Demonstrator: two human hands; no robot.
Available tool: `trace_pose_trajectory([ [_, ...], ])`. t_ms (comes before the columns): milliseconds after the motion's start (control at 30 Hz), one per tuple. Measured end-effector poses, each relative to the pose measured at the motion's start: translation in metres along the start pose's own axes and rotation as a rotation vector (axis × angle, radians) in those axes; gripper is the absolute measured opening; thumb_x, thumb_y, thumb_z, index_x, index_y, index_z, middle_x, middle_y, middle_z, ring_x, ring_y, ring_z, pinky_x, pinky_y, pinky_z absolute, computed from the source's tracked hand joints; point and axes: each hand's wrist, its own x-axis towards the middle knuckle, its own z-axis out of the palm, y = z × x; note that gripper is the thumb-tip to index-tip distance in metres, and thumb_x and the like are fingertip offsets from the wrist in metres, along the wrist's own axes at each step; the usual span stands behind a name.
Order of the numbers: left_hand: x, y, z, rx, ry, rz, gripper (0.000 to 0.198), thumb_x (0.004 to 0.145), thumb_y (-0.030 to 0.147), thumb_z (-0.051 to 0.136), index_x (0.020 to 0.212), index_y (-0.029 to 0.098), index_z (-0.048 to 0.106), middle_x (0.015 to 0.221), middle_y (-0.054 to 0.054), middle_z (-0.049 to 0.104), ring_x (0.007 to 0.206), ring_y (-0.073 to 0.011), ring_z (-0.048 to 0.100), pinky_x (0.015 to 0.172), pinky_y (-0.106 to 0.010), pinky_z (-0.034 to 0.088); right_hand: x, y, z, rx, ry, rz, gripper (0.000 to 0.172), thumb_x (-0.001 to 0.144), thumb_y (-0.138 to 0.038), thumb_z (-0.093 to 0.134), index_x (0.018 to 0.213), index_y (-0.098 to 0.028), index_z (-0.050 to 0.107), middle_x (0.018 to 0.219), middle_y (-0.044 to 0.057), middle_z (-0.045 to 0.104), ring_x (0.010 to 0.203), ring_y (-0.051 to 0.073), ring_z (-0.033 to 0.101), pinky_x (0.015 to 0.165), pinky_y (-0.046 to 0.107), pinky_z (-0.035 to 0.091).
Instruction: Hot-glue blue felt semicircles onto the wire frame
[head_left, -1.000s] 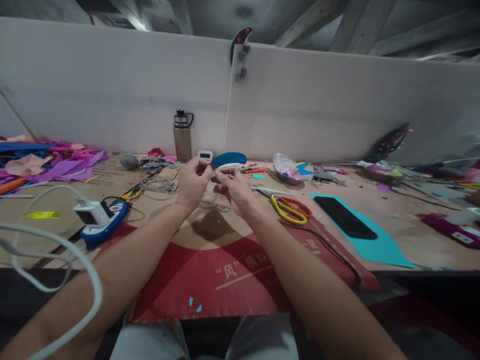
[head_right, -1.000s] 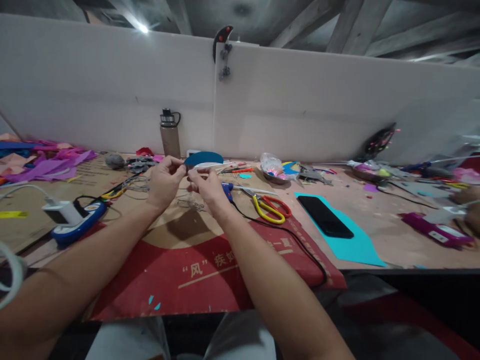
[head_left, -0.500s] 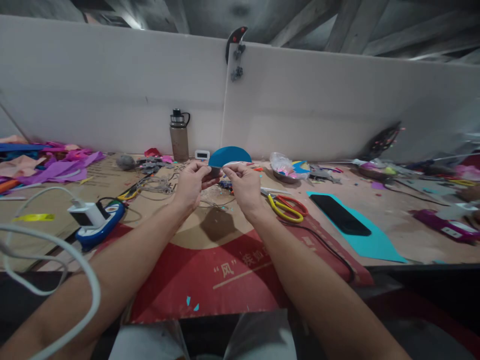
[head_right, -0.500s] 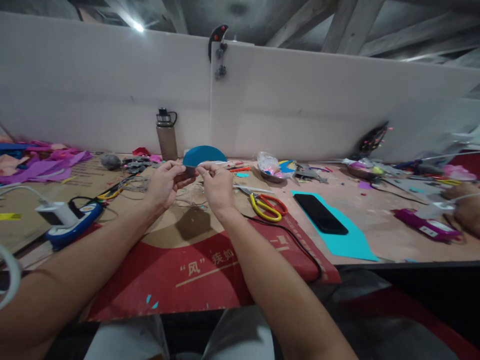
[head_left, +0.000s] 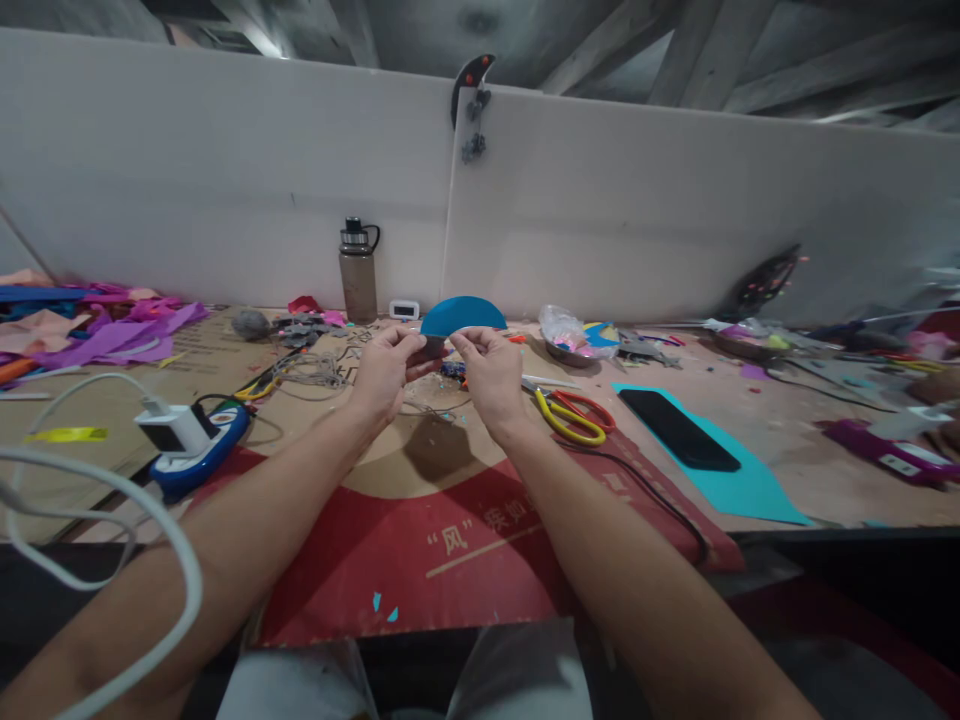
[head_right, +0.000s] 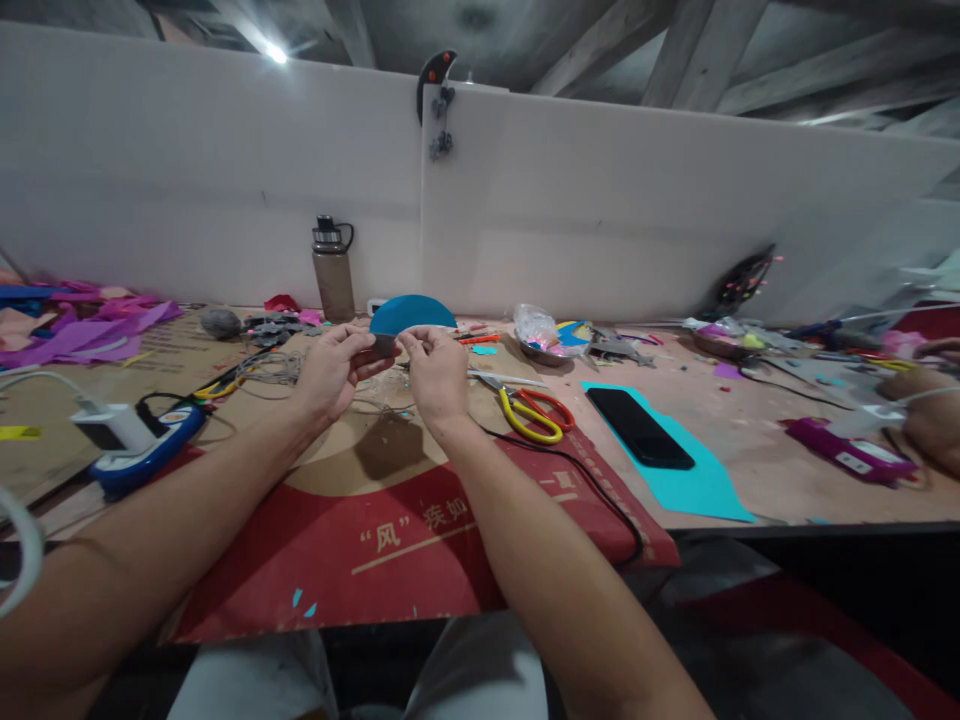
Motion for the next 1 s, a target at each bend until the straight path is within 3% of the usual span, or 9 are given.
trace_pose_trajectory([
  [500,0.0008,0.0008,-0.0019,-0.037,-0.042,-0.025,0.010,0.067,0.017,0.063,0.070,0.016,0.052,0.076,-0.002,0.068,0.070,-0.0155,0.068,0.073,-0.034,0.054,0.0060,0.0033,0.0018,0.132,-0.071,0.136,0.025,0.072,-0.039,0.055,0.079,-0.016,0.062,0.072,0.001,0.064,0.067,0.011,0.056,0.063,0.023,0.043],
  [700,0.0052,0.0019,-0.0032,-0.084,-0.053,-0.123,0.007,0.068,0.015,0.056,0.074,0.016,0.060,0.069,-0.002,0.067,0.060,-0.0117,0.064,0.067,-0.028,0.055,0.0052,0.0005,0.0014,0.215,-0.178,0.141,0.022,0.072,-0.038,0.057,0.074,-0.017,0.061,0.065,0.000,0.061,0.057,0.009,0.054,0.056,0.021,0.043],
  [833,0.0059,-0.0009,-0.0025,-0.055,-0.063,-0.157,0.007,0.071,0.015,0.055,0.072,0.012,0.061,0.065,-0.004,0.065,0.055,-0.0106,0.061,0.067,-0.028,0.056,0.0025,-0.0030,0.0017,0.192,-0.161,0.165,0.023,0.072,-0.039,0.056,0.076,-0.016,0.062,0.065,0.000,0.062,0.058,0.010,0.055,0.055,0.021,0.043],
  [1000,0.0034,-0.0056,-0.0006,0.070,-0.012,-0.001,0.011,0.070,0.019,0.064,0.074,0.015,0.054,0.069,-0.003,0.064,0.062,-0.0128,0.064,0.070,-0.034,0.056,0.0014,-0.0026,0.0035,0.119,-0.074,0.163,0.030,0.071,-0.041,0.056,0.079,-0.015,0.065,0.069,0.003,0.065,0.065,0.013,0.058,0.058,0.024,0.044],
])
